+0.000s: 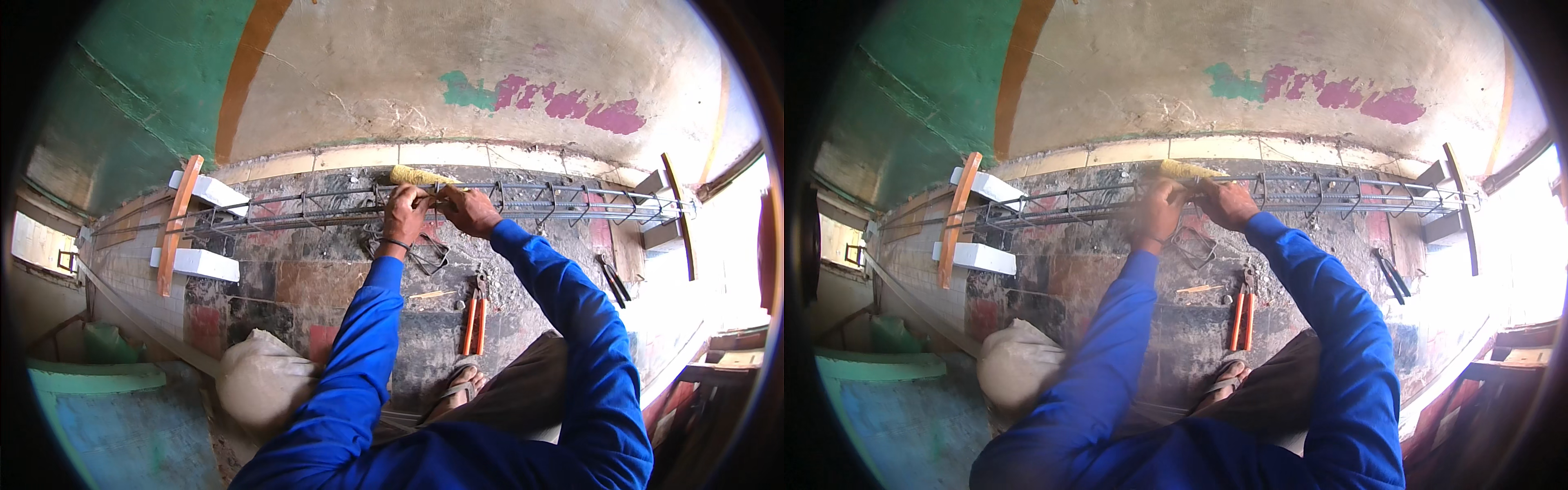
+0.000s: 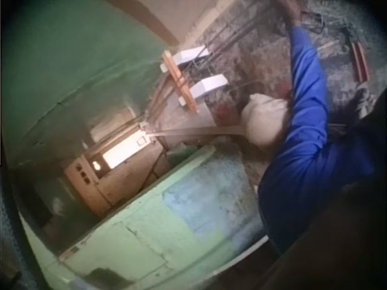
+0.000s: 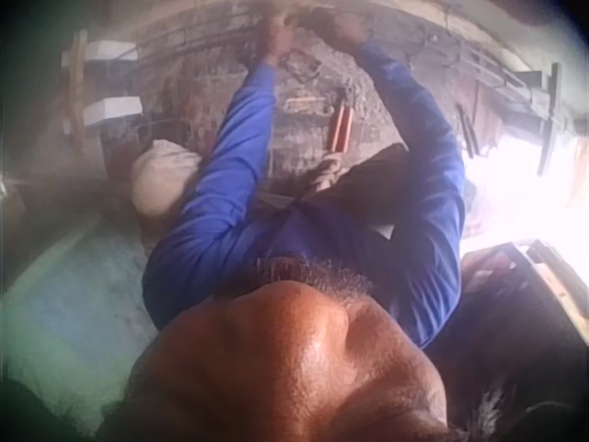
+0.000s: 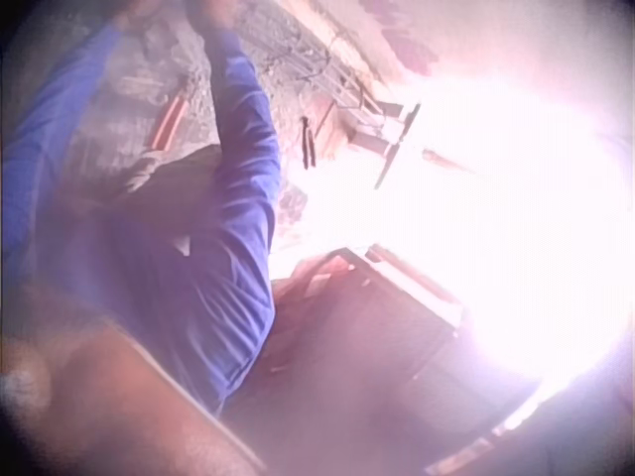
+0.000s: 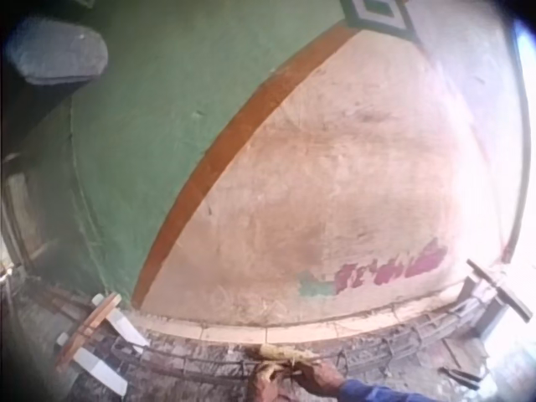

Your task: The person assembles a rebar cage by hand, using wire and pliers to secure a rectangular rebar stirrup to longer rebar rods. The person twists wire ties around the joints of the rebar structure to hold it together.

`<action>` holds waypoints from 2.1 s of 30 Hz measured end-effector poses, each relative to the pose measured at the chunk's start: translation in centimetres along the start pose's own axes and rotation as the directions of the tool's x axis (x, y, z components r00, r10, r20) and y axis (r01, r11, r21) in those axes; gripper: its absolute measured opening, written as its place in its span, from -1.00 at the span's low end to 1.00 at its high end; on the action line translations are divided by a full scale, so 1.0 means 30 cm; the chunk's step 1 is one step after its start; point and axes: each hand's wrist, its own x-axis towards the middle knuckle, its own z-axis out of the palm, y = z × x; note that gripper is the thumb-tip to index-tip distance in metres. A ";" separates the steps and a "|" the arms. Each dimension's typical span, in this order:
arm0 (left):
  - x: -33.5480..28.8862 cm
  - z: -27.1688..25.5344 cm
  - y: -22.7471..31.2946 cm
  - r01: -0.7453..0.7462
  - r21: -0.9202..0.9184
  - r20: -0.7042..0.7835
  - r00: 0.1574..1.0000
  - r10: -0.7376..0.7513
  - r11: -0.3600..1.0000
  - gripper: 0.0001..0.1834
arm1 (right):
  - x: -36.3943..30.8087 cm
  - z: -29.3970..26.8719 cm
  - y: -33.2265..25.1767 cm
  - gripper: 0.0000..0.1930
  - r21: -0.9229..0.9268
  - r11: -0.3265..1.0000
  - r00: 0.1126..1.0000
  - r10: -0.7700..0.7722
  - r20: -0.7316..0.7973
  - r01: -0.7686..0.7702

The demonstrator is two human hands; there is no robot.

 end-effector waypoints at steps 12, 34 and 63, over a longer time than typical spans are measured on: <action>-0.036 -0.020 0.059 -0.012 0.003 0.072 0.997 0.012 1.000 -0.92 | 0.085 0.001 0.068 -0.68 -0.142 0.985 0.995 0.101 -0.003 -0.100; -0.013 0.009 0.025 0.145 0.035 0.110 0.983 -0.148 0.989 -0.88 | 0.006 0.009 0.011 -0.74 0.135 0.990 0.999 -0.039 -0.024 0.042; -0.228 0.078 0.014 0.087 0.042 -0.346 0.936 -0.067 0.995 -0.88 | 0.078 -0.048 -0.065 -0.69 -0.171 0.982 0.980 -0.046 0.191 0.079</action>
